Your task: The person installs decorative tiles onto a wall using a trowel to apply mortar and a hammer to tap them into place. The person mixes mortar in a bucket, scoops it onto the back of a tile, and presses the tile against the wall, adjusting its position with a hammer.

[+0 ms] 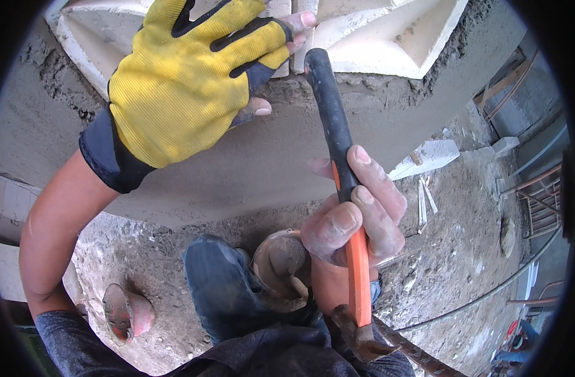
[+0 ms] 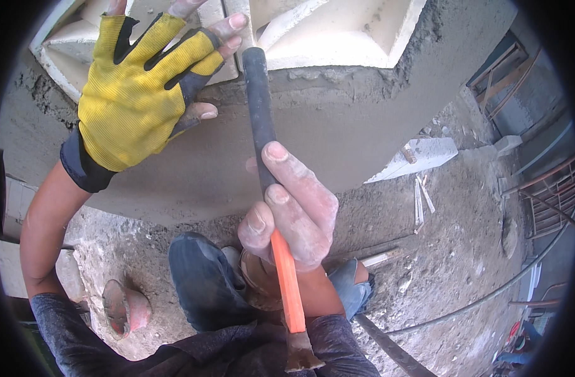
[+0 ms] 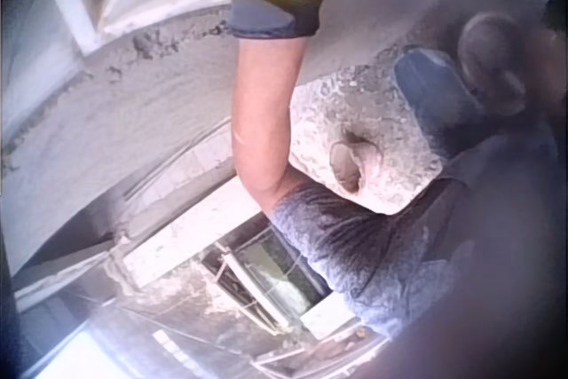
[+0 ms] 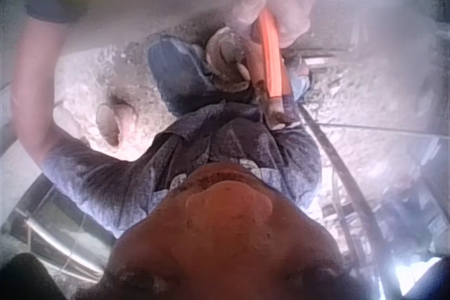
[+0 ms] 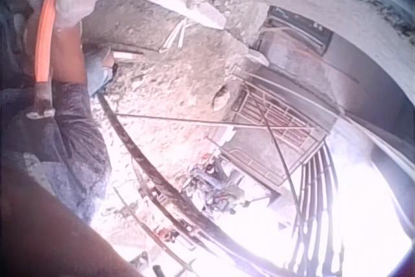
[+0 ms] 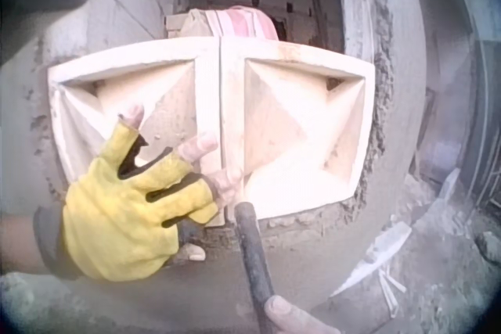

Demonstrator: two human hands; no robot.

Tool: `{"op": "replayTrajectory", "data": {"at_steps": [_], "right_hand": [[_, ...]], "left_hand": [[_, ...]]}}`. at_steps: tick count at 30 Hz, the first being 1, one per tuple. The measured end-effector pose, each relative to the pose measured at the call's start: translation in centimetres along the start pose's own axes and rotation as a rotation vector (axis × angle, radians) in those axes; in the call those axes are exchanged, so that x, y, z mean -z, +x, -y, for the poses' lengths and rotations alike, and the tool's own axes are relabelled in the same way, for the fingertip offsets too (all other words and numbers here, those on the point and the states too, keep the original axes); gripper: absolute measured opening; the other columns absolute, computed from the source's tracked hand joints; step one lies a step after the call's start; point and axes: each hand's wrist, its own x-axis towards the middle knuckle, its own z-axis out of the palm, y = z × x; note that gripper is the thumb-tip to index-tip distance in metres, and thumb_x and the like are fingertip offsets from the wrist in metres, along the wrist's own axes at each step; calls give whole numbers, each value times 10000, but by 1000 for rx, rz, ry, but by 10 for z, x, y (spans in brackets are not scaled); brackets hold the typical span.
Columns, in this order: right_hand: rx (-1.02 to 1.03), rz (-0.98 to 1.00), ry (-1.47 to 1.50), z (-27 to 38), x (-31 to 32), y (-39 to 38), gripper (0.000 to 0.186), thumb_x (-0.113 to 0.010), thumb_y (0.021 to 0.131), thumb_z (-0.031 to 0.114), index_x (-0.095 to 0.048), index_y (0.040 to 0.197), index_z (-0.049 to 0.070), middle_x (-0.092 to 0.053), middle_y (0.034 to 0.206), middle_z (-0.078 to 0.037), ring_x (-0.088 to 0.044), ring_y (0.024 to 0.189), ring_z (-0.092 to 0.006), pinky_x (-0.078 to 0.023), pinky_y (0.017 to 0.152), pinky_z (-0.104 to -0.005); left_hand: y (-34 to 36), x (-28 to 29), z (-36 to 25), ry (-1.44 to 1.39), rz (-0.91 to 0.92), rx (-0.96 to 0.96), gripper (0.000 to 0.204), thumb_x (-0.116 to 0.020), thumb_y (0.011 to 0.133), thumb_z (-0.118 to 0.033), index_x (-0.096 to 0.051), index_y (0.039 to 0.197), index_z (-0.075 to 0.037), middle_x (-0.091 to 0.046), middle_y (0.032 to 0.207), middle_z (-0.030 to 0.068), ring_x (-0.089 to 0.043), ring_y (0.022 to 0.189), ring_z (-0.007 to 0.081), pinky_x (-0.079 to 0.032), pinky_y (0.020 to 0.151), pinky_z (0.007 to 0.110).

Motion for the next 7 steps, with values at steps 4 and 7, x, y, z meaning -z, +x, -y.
{"op": "replayTrajectory", "data": {"at_steps": [4,7], "right_hand": [[-79,-154,126,0,-8,-6,191,-638,927,94,-552,972,-70,-615,1125,-333,-709,857,-341,-614,717,-373],[-120,-148,147,3,-9,-6,187,-645,923,91,-556,964,-69,-615,1124,-324,-709,869,-331,-617,716,-369]], "left_hand": [[7,0,-4,6,-14,16,396,-713,706,-398,-769,1005,-144,-619,1324,-44,-416,1409,213,-60,1155,715],[4,15,-9,65,160,40,595,-693,742,-435,-623,1279,-188,-473,1470,-76,-298,1464,193,-42,1180,658]]}}
